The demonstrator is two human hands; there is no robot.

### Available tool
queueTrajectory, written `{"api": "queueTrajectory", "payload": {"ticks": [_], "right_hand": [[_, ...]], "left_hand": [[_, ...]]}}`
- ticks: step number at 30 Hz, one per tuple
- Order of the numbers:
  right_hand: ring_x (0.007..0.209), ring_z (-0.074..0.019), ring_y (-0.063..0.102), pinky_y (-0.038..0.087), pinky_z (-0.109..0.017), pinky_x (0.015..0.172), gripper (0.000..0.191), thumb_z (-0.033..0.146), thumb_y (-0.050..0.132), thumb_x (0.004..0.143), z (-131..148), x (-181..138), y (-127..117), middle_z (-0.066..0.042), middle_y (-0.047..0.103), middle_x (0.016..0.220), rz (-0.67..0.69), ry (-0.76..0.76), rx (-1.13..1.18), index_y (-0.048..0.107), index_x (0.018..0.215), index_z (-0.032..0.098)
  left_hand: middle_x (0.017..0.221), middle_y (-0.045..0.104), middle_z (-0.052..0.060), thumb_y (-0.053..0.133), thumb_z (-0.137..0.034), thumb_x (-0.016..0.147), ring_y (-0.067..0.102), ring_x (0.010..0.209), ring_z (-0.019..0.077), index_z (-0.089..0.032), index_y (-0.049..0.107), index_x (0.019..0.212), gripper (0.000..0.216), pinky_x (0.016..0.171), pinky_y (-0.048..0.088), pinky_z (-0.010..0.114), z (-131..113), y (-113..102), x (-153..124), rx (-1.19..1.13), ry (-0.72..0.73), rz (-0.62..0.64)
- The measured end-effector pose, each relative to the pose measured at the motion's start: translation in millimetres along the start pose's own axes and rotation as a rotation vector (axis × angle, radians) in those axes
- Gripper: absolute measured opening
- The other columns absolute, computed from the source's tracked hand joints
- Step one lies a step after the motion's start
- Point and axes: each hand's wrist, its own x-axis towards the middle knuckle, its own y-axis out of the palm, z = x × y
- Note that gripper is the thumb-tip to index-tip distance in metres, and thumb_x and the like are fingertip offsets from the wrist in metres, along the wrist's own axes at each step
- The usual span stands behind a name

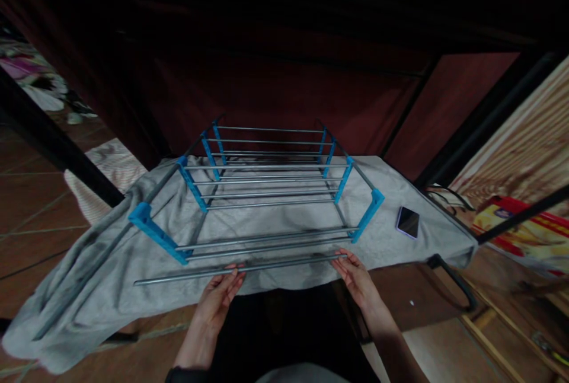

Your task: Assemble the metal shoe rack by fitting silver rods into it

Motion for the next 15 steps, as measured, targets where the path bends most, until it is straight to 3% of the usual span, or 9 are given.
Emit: {"api": "queueTrajectory", "payload": {"ticks": [6,10,15], "right_hand": [[0.096,-0.0232,0.073,0.055,-0.041,0.105,0.037,0.036,0.09,0.057,-13.2,-16.4,-38.1,-0.004,0.075,0.099,-0.012,0.094,-0.142,0.077,0.089,0.025],[0.109,-0.0357,0.071,0.052,-0.051,0.108,0.043,0.045,0.09,0.047,-32.4,-24.8,-76.8,-0.013,0.074,0.115,0.045,0.141,-0.288,0.078,0.082,0.025],[0.107,-0.0442,0.071,0.051,-0.06,0.104,0.053,0.061,0.081,0.042,-57.6,-20.9,-96.9,-0.021,0.075,0.103,0.003,0.318,-0.44,0.075,0.079,0.023]], "left_hand": [[0.085,0.081,0.007,0.076,0.001,0.079,0.076,0.07,0.0149,-0.014,0.072,0.087,0.018,0.07,0.062,0.023,8.1,5.5,-10.6,0.036,0.044,0.04],[0.091,0.081,0.008,0.089,-0.016,0.071,0.074,0.072,0.015,-0.016,0.073,0.091,0.026,0.07,0.059,0.024,20.3,10.3,-17.0,0.08,0.11,0.129],[0.09,0.079,0.01,0.092,-0.029,0.067,0.07,0.074,0.0166,-0.018,0.074,0.089,0.031,0.07,0.054,0.026,38.1,26.4,-29.2,0.139,0.171,0.227]]}}
